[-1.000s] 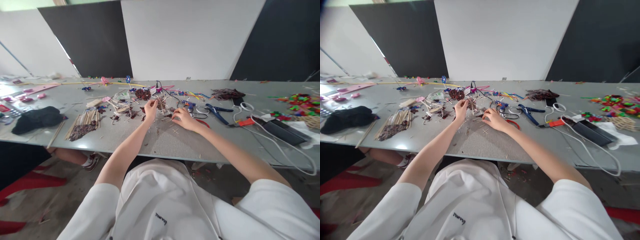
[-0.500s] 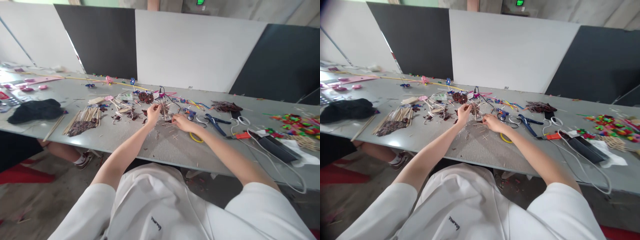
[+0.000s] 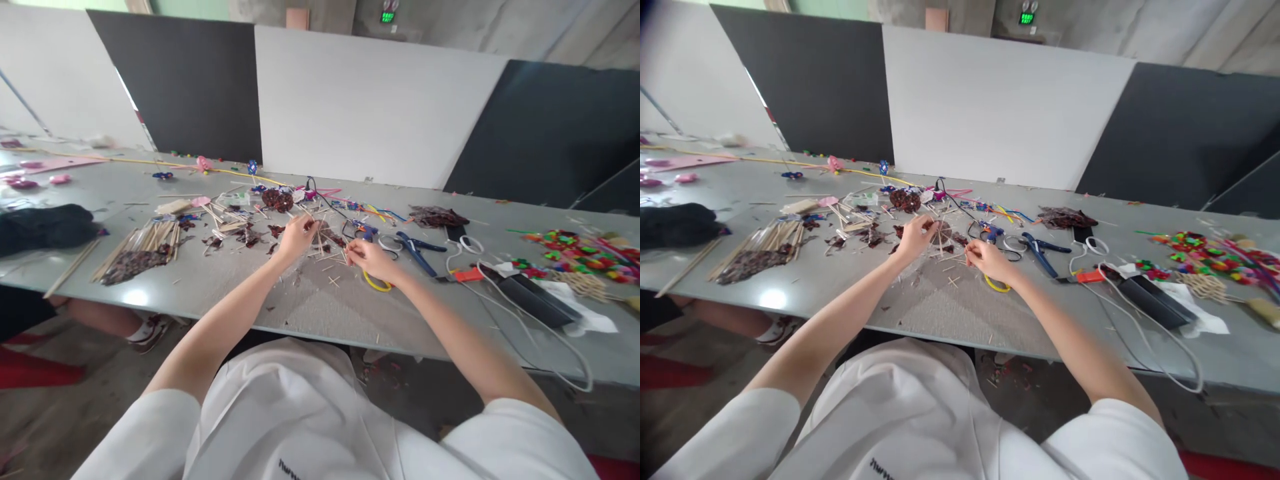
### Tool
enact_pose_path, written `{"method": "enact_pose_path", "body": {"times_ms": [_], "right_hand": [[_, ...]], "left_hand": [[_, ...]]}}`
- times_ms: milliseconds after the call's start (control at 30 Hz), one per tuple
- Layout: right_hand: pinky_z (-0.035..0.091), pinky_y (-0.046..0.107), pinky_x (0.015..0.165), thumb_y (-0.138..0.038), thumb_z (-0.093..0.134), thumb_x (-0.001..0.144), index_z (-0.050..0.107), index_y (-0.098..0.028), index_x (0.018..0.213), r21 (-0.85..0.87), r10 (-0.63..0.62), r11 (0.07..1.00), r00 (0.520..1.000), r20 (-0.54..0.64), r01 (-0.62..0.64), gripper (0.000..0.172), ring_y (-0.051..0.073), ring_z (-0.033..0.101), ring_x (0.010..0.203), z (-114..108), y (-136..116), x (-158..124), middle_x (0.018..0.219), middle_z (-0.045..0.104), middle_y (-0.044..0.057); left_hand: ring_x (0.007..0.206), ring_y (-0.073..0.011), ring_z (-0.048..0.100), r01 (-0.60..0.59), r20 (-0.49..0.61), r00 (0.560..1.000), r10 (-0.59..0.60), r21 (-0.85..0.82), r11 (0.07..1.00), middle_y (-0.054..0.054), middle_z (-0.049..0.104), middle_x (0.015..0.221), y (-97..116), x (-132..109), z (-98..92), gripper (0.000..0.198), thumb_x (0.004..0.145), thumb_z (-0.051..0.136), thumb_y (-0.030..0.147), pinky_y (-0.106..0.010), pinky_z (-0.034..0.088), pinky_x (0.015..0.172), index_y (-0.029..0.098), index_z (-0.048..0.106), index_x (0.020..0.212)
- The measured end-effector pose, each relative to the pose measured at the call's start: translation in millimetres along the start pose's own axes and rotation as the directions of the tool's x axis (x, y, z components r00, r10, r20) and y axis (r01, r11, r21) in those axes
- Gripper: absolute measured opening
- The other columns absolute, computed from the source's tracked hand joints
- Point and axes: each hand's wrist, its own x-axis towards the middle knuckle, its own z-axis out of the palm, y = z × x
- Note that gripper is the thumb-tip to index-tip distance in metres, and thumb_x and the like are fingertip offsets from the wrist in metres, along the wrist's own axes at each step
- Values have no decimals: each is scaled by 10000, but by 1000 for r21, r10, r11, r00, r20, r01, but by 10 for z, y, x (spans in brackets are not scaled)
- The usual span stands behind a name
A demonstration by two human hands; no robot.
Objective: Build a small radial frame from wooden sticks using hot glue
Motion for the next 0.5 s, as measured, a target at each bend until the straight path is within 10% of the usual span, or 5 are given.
{"method": "enact_pose_path", "body": {"times_ms": [500], "right_hand": [[322, 327, 621, -376, 498, 1005, 369, -269, 834, -175, -2, 984, 993, -118, -19, 240, 182, 465, 616, 86, -270, -183, 685, 487, -40]], "left_hand": [[600, -138, 520, 193, 146, 975, -169, -165, 967, 16, 613, 634, 86, -73, 151, 264, 865, 664, 410, -261, 368, 597, 195, 652, 712]]}}
